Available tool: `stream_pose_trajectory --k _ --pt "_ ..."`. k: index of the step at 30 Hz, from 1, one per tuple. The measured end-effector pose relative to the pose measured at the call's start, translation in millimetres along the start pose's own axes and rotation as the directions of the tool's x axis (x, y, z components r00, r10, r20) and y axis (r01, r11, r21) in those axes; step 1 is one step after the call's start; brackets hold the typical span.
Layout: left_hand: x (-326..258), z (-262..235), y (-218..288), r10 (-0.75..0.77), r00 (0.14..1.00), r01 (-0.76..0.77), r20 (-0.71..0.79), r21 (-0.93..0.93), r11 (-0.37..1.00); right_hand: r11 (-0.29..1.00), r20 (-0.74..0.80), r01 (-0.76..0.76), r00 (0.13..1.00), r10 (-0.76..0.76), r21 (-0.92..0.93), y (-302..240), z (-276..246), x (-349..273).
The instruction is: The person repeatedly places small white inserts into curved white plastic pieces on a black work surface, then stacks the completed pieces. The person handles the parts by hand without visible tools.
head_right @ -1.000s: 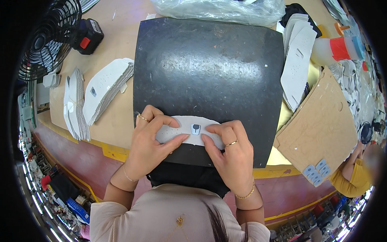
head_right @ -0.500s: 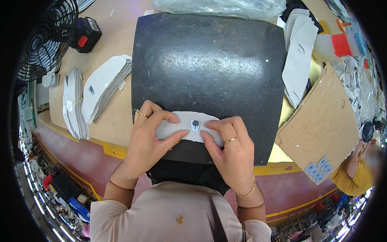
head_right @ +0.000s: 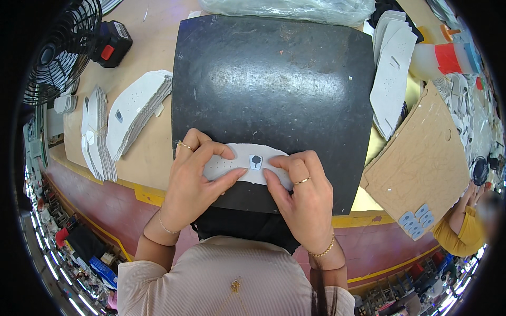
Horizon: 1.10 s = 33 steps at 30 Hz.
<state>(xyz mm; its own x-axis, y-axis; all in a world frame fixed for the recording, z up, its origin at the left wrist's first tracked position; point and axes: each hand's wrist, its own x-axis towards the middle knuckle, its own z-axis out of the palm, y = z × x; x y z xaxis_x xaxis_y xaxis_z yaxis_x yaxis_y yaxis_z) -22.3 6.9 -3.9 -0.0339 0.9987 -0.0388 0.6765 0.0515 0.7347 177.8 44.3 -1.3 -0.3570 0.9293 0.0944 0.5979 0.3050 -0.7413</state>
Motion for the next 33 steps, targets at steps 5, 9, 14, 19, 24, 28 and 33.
stream_pose_trajectory --k 5,9,14,19,24,28,33 --pt "0.4 -2.7 3.9 -0.051 0.998 0.051 0.028 0.034 0.998 1.000 -0.004 0.012 1.000 -0.012 -0.003 1.2 0.4 0.2" --pt "0.5 -2.4 3.8 -0.044 0.999 0.043 0.026 0.036 0.998 1.000 -0.004 0.007 1.000 -0.007 0.002 0.0 0.2 0.4" --pt "1.2 -1.6 3.7 -0.045 0.999 0.044 0.027 0.039 0.998 1.000 -0.007 0.021 1.000 -0.021 -0.004 1.3 0.5 0.0" --pt "0.2 -2.1 4.5 -0.052 0.998 0.051 0.028 0.043 0.998 1.000 -0.003 0.017 1.000 -0.017 -0.003 0.7 1.4 0.6" --pt "0.9 -2.6 5.3 -0.051 0.998 0.050 0.037 0.048 0.998 1.000 -0.006 0.015 1.000 -0.015 -0.011 0.8 1.6 0.5" --pt "1.0 -3.2 6.1 -0.051 0.998 0.049 0.044 0.051 0.997 1.000 0.001 0.015 1.000 -0.015 -0.028 -0.3 1.6 1.0" --pt "0.2 -3.5 5.9 -0.033 0.998 0.030 0.044 0.068 0.997 0.999 0.014 0.002 1.000 -0.002 -0.038 -0.9 2.3 0.8"
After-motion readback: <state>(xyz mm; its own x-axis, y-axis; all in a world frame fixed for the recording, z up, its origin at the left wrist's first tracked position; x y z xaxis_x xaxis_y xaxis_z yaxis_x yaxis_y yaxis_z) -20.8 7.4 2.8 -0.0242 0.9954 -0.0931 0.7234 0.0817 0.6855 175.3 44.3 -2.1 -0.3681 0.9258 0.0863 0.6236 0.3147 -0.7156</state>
